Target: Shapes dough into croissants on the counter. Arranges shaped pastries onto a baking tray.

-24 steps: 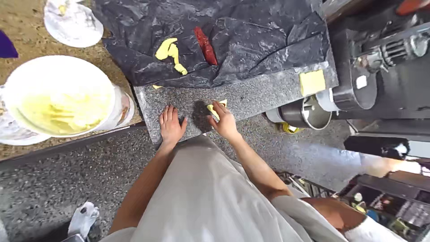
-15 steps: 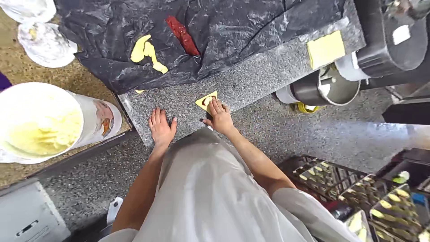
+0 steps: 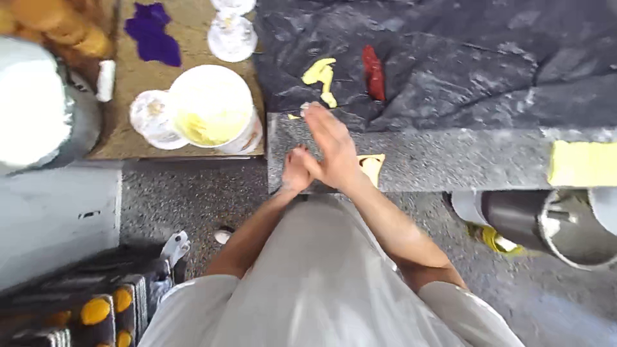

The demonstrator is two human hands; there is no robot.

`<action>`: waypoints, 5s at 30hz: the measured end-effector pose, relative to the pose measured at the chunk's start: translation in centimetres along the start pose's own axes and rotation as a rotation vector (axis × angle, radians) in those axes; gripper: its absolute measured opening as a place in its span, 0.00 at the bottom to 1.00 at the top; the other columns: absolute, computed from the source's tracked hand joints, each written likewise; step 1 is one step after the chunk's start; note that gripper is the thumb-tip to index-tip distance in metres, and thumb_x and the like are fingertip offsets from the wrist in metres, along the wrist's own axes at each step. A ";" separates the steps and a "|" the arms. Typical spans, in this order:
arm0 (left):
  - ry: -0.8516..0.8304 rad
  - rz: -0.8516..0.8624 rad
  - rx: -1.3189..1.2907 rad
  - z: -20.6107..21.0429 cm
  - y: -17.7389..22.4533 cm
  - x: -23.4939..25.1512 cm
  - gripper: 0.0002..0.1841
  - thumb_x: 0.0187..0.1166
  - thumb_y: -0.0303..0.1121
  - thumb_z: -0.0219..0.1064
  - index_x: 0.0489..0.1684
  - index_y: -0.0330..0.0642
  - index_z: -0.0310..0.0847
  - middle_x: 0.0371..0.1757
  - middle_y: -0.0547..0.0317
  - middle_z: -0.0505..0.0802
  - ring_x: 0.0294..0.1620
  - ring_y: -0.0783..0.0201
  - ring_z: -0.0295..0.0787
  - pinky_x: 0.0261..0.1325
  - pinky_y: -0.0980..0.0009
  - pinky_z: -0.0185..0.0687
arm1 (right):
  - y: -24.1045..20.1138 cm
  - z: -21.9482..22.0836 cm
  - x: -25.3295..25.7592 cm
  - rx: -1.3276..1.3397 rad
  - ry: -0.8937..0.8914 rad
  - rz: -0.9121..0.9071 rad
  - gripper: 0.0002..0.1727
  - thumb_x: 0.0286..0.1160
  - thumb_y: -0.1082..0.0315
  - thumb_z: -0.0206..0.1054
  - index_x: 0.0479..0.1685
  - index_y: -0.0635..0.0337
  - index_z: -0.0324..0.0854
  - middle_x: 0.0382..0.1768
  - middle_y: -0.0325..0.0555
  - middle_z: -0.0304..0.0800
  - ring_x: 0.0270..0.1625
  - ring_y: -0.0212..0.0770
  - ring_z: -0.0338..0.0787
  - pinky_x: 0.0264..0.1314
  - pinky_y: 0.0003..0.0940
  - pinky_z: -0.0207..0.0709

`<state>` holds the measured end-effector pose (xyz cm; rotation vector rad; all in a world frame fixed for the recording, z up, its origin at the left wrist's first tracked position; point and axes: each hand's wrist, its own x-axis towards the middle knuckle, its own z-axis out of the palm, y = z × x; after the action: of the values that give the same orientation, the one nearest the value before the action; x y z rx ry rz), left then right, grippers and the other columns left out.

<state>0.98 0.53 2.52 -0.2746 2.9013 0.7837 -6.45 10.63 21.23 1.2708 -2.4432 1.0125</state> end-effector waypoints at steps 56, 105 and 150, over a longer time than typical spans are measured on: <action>-0.401 0.051 -0.113 4.5 17.0 7.8 0.19 0.81 0.38 0.71 0.66 0.40 0.84 0.54 0.41 0.91 0.60 0.43 0.88 0.69 0.39 0.79 | 24.4 -5.3 -19.0 0.032 -0.605 0.442 0.25 0.68 0.49 0.77 0.64 0.49 0.88 0.64 0.50 0.87 0.73 0.59 0.79 0.68 0.66 0.75; -0.089 0.609 0.182 9.9 14.3 -0.1 0.22 0.89 0.38 0.52 0.73 0.37 0.81 0.70 0.44 0.89 0.74 0.45 0.83 0.74 0.50 0.80 | 18.8 -2.2 -29.1 -0.208 -0.314 0.268 0.24 0.89 0.56 0.52 0.76 0.53 0.81 0.74 0.50 0.84 0.79 0.51 0.80 0.80 0.55 0.70; 0.078 0.385 0.136 8.7 14.4 6.9 0.17 0.91 0.39 0.56 0.66 0.46 0.88 0.57 0.46 0.91 0.65 0.46 0.85 0.73 0.49 0.76 | 27.2 -3.5 -22.0 -0.206 -0.286 0.182 0.17 0.89 0.63 0.56 0.67 0.50 0.85 0.59 0.51 0.88 0.65 0.56 0.85 0.64 0.55 0.79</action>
<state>-8.05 16.23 0.88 0.2823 3.1060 0.6271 -14.81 37.77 0.53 1.2135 -2.8356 0.6293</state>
